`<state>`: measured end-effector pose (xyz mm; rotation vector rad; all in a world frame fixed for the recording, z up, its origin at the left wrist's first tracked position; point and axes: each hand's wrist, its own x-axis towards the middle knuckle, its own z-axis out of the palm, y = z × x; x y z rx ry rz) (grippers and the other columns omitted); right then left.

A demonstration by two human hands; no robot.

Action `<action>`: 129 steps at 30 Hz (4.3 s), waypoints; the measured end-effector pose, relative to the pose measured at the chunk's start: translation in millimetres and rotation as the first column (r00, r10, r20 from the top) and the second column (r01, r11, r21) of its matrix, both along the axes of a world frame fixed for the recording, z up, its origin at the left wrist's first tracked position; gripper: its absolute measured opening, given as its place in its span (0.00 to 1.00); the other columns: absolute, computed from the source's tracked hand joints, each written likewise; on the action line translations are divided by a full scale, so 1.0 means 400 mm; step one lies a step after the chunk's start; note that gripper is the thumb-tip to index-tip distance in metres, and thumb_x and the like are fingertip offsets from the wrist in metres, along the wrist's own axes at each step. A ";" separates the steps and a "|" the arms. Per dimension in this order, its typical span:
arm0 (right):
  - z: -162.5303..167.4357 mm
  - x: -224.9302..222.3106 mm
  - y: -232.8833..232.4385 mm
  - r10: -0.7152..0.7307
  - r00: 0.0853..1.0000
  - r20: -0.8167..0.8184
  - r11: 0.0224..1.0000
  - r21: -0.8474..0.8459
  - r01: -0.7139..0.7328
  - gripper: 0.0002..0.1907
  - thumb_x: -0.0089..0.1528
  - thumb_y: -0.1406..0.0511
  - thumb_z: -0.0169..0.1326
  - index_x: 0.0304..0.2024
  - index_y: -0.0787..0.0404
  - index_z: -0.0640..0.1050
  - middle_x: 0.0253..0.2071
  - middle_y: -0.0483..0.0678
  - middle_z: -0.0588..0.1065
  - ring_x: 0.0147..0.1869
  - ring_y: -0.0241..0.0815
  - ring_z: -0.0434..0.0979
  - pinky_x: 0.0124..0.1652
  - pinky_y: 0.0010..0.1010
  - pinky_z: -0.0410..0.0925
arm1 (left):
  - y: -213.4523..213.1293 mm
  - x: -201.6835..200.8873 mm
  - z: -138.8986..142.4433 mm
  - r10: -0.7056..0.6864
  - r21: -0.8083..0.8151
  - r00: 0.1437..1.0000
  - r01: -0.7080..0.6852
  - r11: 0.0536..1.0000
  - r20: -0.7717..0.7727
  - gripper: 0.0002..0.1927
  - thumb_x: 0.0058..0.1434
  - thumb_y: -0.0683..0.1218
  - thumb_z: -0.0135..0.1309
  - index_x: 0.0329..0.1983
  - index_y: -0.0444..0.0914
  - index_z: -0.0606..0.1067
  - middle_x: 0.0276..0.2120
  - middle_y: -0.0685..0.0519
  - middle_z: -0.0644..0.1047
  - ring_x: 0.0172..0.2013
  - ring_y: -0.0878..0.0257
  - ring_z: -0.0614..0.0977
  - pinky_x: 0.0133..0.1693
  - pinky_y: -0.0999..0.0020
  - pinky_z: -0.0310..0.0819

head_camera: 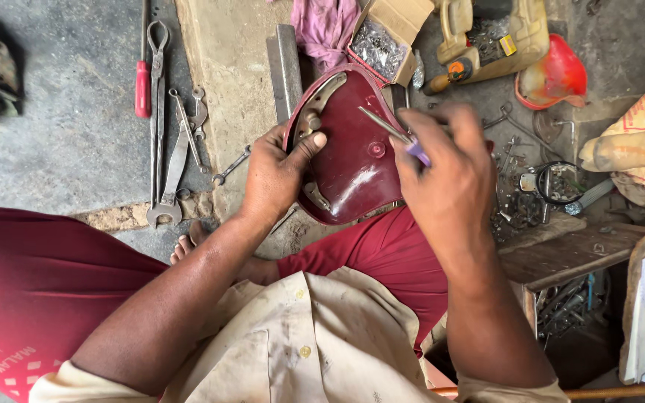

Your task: The person sits on the workshop floor repairing a red bicycle saddle. They position a metal mounting bracket on the seat underside, hammer it into place, pick up bolts and fasteners from the floor, and tighten components on the seat using a hand tool.

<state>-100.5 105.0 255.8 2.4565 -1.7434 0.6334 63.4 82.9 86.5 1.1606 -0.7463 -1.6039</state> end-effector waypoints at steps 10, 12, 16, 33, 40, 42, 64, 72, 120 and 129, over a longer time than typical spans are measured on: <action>-0.034 0.146 0.101 0.027 0.989 0.145 0.946 0.317 -0.073 0.20 0.64 0.71 0.58 0.58 0.64 0.73 0.46 0.59 0.73 0.45 0.58 0.78 0.44 0.44 0.71 | -0.010 0.063 0.006 0.124 -0.343 0.990 -0.139 0.929 -0.066 0.09 0.65 0.42 0.63 0.45 0.34 0.79 0.39 0.59 0.80 0.41 0.72 0.78 0.46 0.75 0.74; -0.046 0.166 0.088 0.041 0.993 0.111 0.952 0.297 -0.072 0.21 0.65 0.69 0.59 0.61 0.61 0.75 0.45 0.57 0.77 0.44 0.58 0.80 0.42 0.43 0.73 | -0.020 0.074 0.001 0.141 -0.300 0.986 -0.163 0.940 -0.092 0.08 0.65 0.42 0.63 0.45 0.34 0.79 0.38 0.59 0.80 0.40 0.73 0.77 0.46 0.76 0.74; -0.061 0.197 0.089 0.029 0.998 0.061 0.964 0.261 -0.044 0.23 0.66 0.68 0.58 0.64 0.59 0.75 0.41 0.56 0.77 0.41 0.55 0.80 0.40 0.42 0.73 | -0.025 0.087 -0.003 0.152 -0.234 0.979 -0.181 0.955 -0.139 0.07 0.64 0.41 0.64 0.42 0.34 0.79 0.37 0.59 0.79 0.39 0.73 0.76 0.44 0.76 0.73; -0.108 0.186 0.077 -0.016 0.999 0.032 0.941 0.337 0.005 0.22 0.65 0.67 0.58 0.62 0.56 0.77 0.33 0.55 0.75 0.33 0.56 0.78 0.34 0.46 0.71 | -0.028 0.073 -0.057 0.165 -0.305 0.986 -0.148 0.941 0.030 0.07 0.65 0.42 0.64 0.43 0.34 0.80 0.35 0.58 0.80 0.38 0.73 0.77 0.44 0.76 0.74; -0.138 0.178 0.068 -0.015 1.000 0.011 0.940 0.340 0.011 0.24 0.65 0.67 0.58 0.64 0.55 0.76 0.30 0.54 0.72 0.32 0.55 0.76 0.34 0.46 0.70 | -0.039 0.061 -0.079 0.154 -0.303 0.988 -0.145 0.942 0.006 0.07 0.65 0.41 0.64 0.43 0.34 0.80 0.35 0.58 0.80 0.38 0.73 0.77 0.44 0.75 0.74; -0.142 0.177 0.067 -0.006 1.000 -0.003 0.942 0.336 0.007 0.24 0.65 0.67 0.58 0.65 0.56 0.76 0.30 0.54 0.72 0.32 0.55 0.76 0.35 0.46 0.70 | -0.039 0.057 -0.079 0.148 -0.278 0.989 -0.139 0.950 0.014 0.08 0.64 0.41 0.64 0.44 0.34 0.80 0.35 0.58 0.80 0.38 0.74 0.76 0.43 0.76 0.74; -0.232 0.135 0.073 -0.066 0.997 -0.041 0.899 0.432 0.078 0.21 0.64 0.67 0.57 0.61 0.59 0.77 0.34 0.59 0.77 0.34 0.61 0.79 0.34 0.49 0.71 | -0.026 0.044 -0.153 -0.013 -0.155 0.952 0.063 0.986 0.306 0.14 0.60 0.47 0.66 0.44 0.34 0.80 0.35 0.48 0.85 0.37 0.64 0.83 0.43 0.66 0.78; -0.412 0.046 0.061 -0.120 0.992 0.030 0.877 0.472 0.092 0.16 0.66 0.68 0.55 0.56 0.62 0.76 0.39 0.59 0.80 0.41 0.61 0.82 0.39 0.50 0.73 | -0.068 0.026 -0.296 -0.235 0.101 0.729 0.224 0.969 0.643 0.24 0.55 0.51 0.70 0.45 0.32 0.74 0.38 0.36 0.82 0.43 0.44 0.85 0.46 0.54 0.78; -0.518 -0.017 0.060 -0.103 0.977 0.187 0.910 0.415 0.016 0.20 0.65 0.69 0.56 0.60 0.60 0.75 0.46 0.60 0.80 0.46 0.61 0.82 0.45 0.47 0.74 | -0.080 -0.044 -0.369 -0.185 -0.037 0.653 0.310 0.950 0.734 0.35 0.55 0.65 0.68 0.38 0.29 0.73 0.25 0.35 0.78 0.31 0.39 0.83 0.37 0.50 0.77; -0.529 0.045 0.052 -0.152 0.988 -0.003 0.871 0.472 0.135 0.22 0.64 0.67 0.57 0.62 0.56 0.76 0.35 0.59 0.77 0.37 0.61 0.79 0.38 0.49 0.73 | -0.085 -0.020 -0.389 -0.176 -0.073 0.698 0.311 0.947 0.694 0.33 0.57 0.64 0.67 0.37 0.27 0.76 0.25 0.33 0.78 0.33 0.37 0.83 0.37 0.50 0.77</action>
